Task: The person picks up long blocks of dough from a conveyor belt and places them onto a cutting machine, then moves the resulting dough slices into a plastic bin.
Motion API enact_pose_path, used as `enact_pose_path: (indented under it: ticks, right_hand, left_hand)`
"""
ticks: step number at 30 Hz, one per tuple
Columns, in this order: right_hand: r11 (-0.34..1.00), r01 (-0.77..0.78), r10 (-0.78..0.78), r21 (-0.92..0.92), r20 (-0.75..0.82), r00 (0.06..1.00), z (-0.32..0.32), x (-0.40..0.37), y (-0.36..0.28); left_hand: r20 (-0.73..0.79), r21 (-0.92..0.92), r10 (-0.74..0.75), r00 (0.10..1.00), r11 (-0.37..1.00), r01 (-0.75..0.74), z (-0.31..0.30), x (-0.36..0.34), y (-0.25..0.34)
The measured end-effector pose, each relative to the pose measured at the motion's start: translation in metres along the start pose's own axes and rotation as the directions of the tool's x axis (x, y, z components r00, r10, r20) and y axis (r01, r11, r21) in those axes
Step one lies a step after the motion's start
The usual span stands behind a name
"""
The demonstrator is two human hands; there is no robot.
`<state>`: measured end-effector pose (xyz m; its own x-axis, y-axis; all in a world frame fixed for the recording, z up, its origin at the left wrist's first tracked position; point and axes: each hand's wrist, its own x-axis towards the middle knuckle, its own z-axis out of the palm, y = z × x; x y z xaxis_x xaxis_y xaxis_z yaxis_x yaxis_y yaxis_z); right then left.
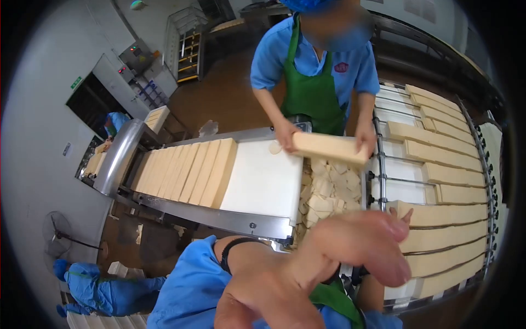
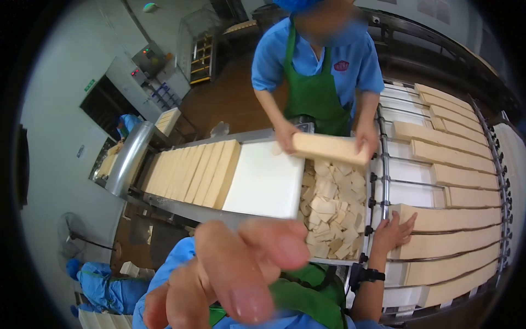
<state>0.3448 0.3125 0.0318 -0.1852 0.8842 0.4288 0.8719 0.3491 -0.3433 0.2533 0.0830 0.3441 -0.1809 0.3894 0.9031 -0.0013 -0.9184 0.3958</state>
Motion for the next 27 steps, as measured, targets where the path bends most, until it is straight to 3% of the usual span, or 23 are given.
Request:
enact_pose_path:
  ticks: [2, 4, 5, 6, 8, 9, 11, 18, 25, 27]
  right_hand:
    - [1.0, -0.002, 0.002, 0.002, 0.001, 1.0, 0.004, -0.001, 0.006]
    - [1.0, 0.013, -0.013, 0.001, -0.001, 1.0, 0.002, 0.0, 0.009]
    - [1.0, 0.017, -0.017, 0.002, 0.021, 1.0, 0.003, 0.001, 0.01]
    - [0.994, 0.031, -0.029, 0.108, -0.021, 0.999, 0.027, 0.0, 0.022]
    - [1.0, -0.009, 0.009, -0.025, 0.001, 1.0, 0.015, 0.0, 0.01]
    - [0.999, 0.003, -0.003, -0.038, 0.004, 1.0, 0.012, 0.002, 0.006]
    - [0.998, 0.013, -0.012, -0.061, 0.027, 1.0, 0.004, 0.0, 0.009]
    - [0.994, 0.065, -0.065, -0.084, -0.004, 0.998, -0.001, 0.0, 0.003]
    - [0.995, 0.056, -0.06, -0.08, -0.051, 0.997, 0.018, 0.003, 0.011]
    - [0.997, 0.008, -0.008, -0.072, 0.0, 1.0, 0.019, -0.009, 0.019]
  left_hand:
    - [0.008, 0.043, -0.196, 0.981, 0.98, 0.195, -0.001, -0.002, 0.007]
    - [0.038, 0.087, -0.433, 0.9, 0.899, 0.429, -0.006, -0.001, 0.011]
    - [-0.063, -0.065, -0.467, 0.882, 0.884, 0.463, 0.012, -0.005, -0.002]
    - [0.107, 0.074, -0.508, 0.855, 0.862, 0.502, 0.008, 0.008, -0.001]
    - [0.438, 0.355, -0.541, 0.718, 0.838, 0.415, 0.0, 0.036, 0.003]
    - [0.523, 0.397, -0.523, 0.673, 0.848, 0.351, 0.001, 0.037, 0.004]
    - [0.552, 0.371, -0.512, 0.659, 0.858, 0.355, 0.004, 0.027, 0.001]
    - [0.257, 0.132, -0.558, 0.789, 0.829, 0.543, 0.021, 0.017, -0.018]
    - [0.085, 0.053, -0.649, 0.756, 0.761, 0.647, 0.026, 0.017, -0.026]
    - [0.042, 0.027, -0.678, 0.734, 0.735, 0.677, 0.026, 0.02, -0.027]
